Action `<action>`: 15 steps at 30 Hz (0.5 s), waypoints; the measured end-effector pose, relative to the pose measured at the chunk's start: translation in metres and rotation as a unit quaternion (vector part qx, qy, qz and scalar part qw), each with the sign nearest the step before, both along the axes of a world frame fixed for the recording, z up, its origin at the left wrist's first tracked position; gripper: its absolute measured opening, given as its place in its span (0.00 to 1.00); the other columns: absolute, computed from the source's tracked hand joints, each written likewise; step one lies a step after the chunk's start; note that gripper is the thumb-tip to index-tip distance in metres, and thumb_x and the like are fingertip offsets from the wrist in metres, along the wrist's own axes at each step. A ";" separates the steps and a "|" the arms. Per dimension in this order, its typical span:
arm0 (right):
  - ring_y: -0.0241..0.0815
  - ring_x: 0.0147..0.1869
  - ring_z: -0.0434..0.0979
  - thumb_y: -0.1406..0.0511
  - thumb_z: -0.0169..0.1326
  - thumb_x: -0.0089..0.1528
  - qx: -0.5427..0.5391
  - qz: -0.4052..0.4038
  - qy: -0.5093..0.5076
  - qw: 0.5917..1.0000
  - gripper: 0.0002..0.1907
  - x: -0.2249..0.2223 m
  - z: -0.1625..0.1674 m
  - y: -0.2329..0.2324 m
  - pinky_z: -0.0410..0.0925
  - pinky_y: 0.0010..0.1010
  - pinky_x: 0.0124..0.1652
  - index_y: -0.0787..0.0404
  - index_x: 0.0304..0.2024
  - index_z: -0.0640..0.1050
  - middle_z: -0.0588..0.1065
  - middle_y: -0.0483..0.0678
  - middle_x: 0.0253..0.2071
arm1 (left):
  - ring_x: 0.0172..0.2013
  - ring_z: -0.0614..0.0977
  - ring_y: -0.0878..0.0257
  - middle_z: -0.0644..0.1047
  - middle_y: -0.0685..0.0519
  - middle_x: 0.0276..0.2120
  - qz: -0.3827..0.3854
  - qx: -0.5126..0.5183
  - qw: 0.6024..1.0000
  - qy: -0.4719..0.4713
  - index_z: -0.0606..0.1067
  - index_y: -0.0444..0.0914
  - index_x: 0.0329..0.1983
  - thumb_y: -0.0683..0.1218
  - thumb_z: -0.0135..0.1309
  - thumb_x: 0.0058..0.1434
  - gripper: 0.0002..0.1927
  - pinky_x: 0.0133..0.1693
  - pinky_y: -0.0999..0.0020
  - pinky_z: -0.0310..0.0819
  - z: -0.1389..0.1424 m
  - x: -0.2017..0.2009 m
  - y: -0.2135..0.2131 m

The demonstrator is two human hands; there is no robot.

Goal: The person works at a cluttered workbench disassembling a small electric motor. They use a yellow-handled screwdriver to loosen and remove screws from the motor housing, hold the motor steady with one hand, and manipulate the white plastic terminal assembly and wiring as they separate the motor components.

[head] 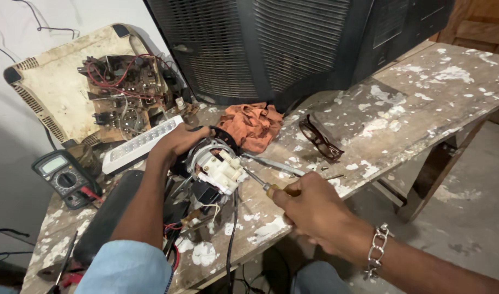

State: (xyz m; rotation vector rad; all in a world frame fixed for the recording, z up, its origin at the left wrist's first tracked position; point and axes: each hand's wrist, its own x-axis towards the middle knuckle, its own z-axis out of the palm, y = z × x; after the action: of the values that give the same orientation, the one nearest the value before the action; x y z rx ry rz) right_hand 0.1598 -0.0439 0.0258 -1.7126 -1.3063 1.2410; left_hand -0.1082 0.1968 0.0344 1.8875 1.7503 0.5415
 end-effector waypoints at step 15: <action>0.40 0.28 0.72 0.72 0.54 0.55 0.470 0.239 -0.753 0.393 0.31 0.007 0.001 -0.015 0.64 0.29 0.27 0.88 0.58 0.71 0.74 0.54 0.27 | 0.38 0.83 0.55 0.84 0.44 0.39 -0.049 0.047 0.997 -0.029 0.82 0.33 0.45 0.65 0.54 0.48 0.34 0.43 0.60 0.75 -0.010 -0.004 0.014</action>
State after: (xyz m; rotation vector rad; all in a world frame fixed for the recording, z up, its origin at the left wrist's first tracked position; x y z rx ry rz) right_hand 0.1668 -0.0588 0.0272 -1.1141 -2.6562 -1.5050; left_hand -0.1120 0.2109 0.0248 1.9898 1.6125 0.6438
